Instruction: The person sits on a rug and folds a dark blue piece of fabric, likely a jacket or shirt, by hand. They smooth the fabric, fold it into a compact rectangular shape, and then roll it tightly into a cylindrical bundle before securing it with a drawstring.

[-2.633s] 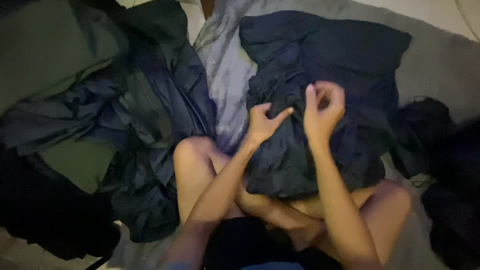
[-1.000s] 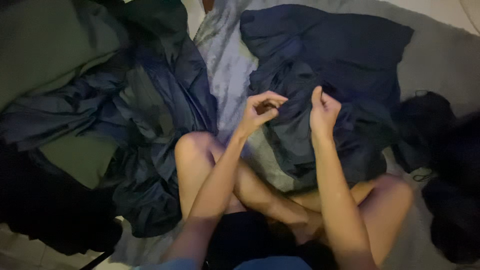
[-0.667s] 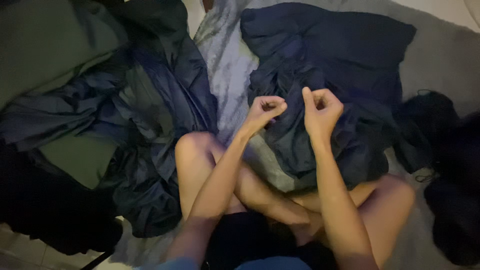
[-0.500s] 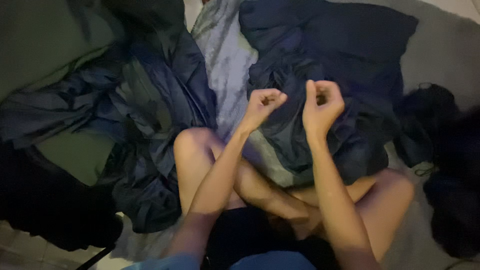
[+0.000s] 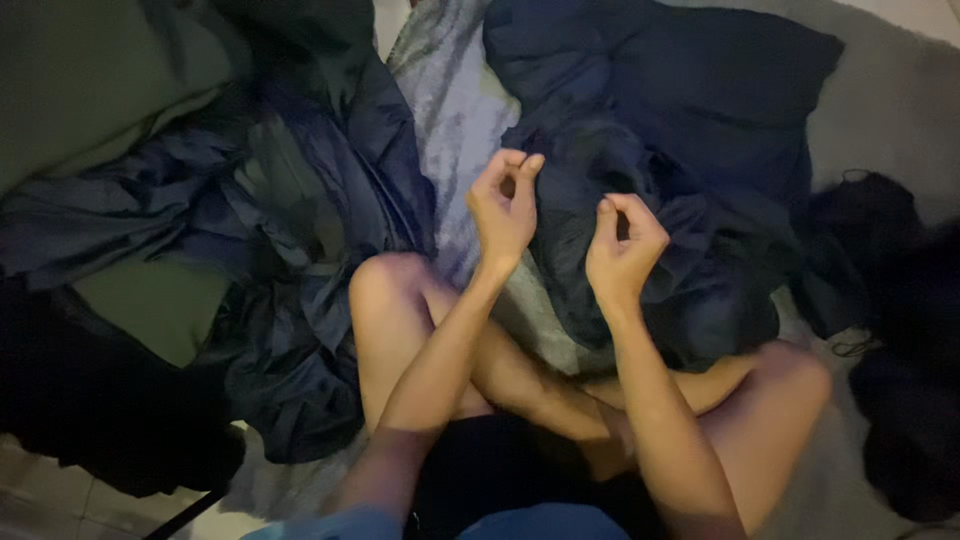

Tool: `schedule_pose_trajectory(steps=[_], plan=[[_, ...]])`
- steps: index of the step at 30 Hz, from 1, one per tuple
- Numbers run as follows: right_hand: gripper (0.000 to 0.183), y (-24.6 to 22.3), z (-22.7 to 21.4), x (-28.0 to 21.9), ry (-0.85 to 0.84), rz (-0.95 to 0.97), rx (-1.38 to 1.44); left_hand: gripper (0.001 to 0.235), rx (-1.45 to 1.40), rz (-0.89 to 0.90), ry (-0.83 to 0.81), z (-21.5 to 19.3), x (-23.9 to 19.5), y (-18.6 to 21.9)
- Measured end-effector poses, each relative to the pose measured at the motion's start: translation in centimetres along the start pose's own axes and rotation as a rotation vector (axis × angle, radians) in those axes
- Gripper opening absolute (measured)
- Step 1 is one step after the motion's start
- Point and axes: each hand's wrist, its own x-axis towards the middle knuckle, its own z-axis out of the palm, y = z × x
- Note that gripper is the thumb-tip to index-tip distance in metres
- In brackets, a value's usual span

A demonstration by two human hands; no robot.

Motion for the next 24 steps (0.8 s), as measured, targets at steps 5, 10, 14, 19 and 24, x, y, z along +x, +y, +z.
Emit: schedule_pose_trajectory(steps=[5,10,14,19,24], plan=[[0.025,4.6,0.7,0.6,0.026,0.077,0.01,0.023,-0.08,-0.133,-0.03,-0.2,0.4,-0.5],[0.033,6.2,0.4,4.3,0.214,0.335,0.126,0.023,-0.073,-0.076,-0.149,-1.1,-1.5,-0.5],[0.029,1.6,-0.6,7.9,0.041,0.142,0.148,0.036,-0.095,-0.076,-0.498,0.5,-1.9,3.3],[0.019,-3.0,-3.8,7.2,-0.285,0.025,0.127,0.046,-0.248,-0.259,-0.279,1.6,0.2,2.8],[0.014,0.9,-2.3,5.6,-0.313,0.298,0.091,0.036,-0.093,-0.131,-0.105,2.1,-1.0,2.3]])
